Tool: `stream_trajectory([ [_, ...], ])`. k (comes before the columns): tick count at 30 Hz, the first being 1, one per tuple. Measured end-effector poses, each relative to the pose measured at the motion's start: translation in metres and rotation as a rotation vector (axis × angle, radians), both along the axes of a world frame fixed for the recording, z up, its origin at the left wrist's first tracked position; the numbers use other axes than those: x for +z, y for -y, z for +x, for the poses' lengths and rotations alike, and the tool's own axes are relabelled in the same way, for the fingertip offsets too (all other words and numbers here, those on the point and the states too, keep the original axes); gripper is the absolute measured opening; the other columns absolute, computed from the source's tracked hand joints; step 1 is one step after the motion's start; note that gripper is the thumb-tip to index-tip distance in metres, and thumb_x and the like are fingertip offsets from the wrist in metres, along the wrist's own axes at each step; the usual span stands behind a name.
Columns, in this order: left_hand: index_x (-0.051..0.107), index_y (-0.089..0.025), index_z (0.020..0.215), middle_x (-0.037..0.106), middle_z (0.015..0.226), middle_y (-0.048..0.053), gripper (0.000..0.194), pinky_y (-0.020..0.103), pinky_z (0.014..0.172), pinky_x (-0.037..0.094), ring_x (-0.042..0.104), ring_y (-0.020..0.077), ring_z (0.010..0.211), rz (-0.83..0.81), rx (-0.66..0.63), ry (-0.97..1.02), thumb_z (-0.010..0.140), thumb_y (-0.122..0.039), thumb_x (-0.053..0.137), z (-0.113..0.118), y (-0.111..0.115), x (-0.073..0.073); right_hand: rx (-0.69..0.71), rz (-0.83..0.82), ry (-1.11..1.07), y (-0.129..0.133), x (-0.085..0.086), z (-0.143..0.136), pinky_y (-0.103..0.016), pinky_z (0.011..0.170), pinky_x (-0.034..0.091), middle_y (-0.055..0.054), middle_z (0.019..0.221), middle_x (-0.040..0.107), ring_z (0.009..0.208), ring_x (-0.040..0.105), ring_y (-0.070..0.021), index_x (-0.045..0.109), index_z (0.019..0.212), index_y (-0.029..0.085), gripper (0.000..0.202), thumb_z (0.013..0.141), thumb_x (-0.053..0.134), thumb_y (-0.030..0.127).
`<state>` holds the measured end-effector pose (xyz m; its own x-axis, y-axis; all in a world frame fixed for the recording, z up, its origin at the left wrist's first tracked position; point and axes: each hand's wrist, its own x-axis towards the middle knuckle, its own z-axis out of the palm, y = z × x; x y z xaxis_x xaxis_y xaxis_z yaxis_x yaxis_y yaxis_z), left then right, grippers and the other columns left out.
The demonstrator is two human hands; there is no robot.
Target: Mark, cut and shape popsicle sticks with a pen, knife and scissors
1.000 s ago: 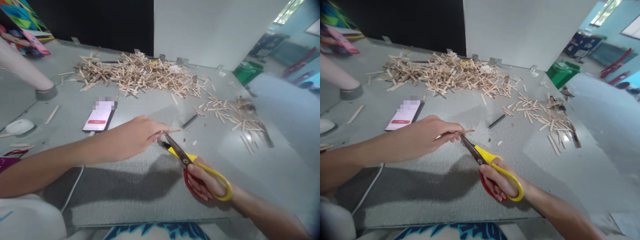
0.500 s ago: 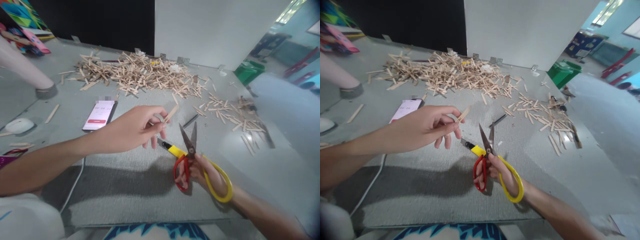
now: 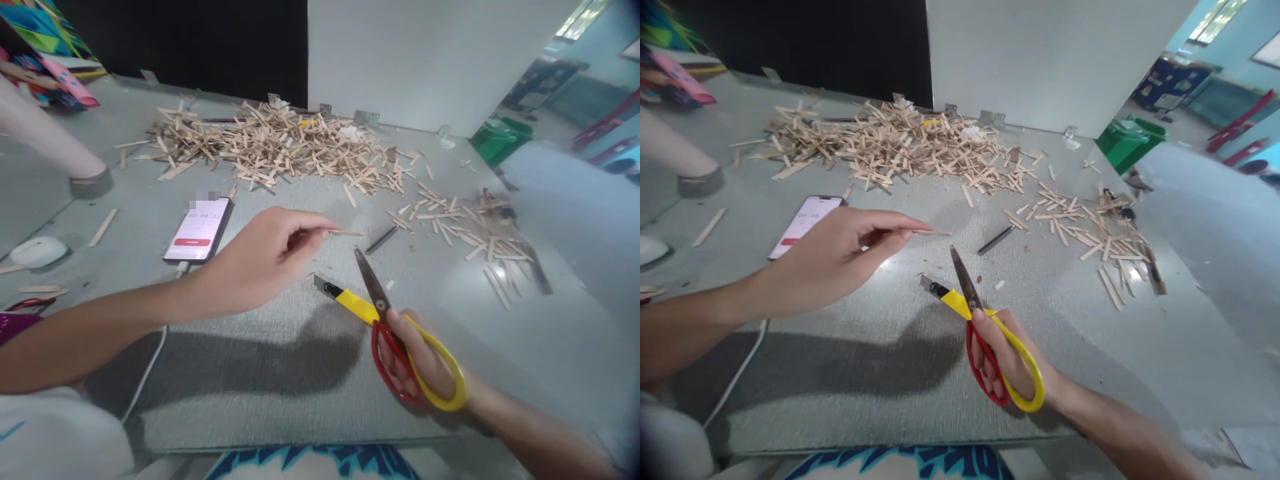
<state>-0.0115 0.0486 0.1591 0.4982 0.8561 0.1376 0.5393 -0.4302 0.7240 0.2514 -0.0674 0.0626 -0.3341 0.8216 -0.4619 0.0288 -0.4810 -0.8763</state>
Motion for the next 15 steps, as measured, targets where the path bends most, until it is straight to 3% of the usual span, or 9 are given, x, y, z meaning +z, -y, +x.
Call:
stream_trajectory([
  [3,0.078,-0.021,0.121,0.062,0.072,0.000,0.033,0.031,0.059,0.035,0.057,0.0175,0.067,0.001,0.067,0.023,0.111,-0.033,0.049,-0.001,-0.001,0.000,0.010,0.105,-0.047,-0.004,0.000,-0.002,-0.022,0.050,0.054,-0.005,0.060,0.068,0.050,0.063,-0.0127,0.070,0.076,0.016,0.076,0.100,0.054,0.086],
  [6,0.068,-0.021,0.116,0.062,0.076,0.001,0.025,0.031,0.061,0.040,0.060,0.0180,0.072,-0.013,0.095,0.040,0.113,-0.037,0.049,-0.004,-0.003,-0.005,0.029,0.058,0.002,-0.002,-0.005,0.000,-0.020,0.036,0.042,0.000,0.044,0.054,0.034,0.050,-0.0106,0.062,0.065,0.019,0.080,0.104,0.045,0.087],
  [9,0.052,-0.025,0.113,0.064,0.078,-0.002,0.015,0.030,0.062,0.046,0.060,0.0161,0.068,-0.127,-0.002,0.113,0.116,-0.038,0.045,-0.005,-0.002,-0.011,0.014,0.032,0.012,0.000,-0.009,0.003,-0.020,0.030,0.034,0.004,0.034,0.042,0.027,0.040,-0.0104,0.056,0.061,0.022,0.081,0.103,0.042,0.089],
  [12,0.040,-0.027,0.112,0.072,0.083,-0.003,0.013,0.028,0.061,0.054,0.068,0.0148,0.068,-0.302,-0.127,0.216,0.118,-0.038,0.042,-0.003,0.001,-0.014,0.002,0.105,-0.067,-0.002,-0.007,0.003,-0.022,0.039,0.045,0.002,0.041,0.051,0.035,0.051,-0.0122,0.062,0.068,0.020,0.079,0.101,0.046,0.090],
  [15,0.037,-0.027,0.110,0.079,0.098,0.002,0.018,0.025,0.056,0.056,0.073,0.0134,0.068,-0.432,-0.203,0.261,0.119,-0.041,0.044,0.002,0.005,-0.014,0.044,0.184,-0.086,-0.004,-0.002,0.001,-0.024,0.050,0.053,-0.003,0.052,0.061,0.047,0.060,-0.0136,0.069,0.076,0.016,0.080,0.104,0.044,0.087],
])
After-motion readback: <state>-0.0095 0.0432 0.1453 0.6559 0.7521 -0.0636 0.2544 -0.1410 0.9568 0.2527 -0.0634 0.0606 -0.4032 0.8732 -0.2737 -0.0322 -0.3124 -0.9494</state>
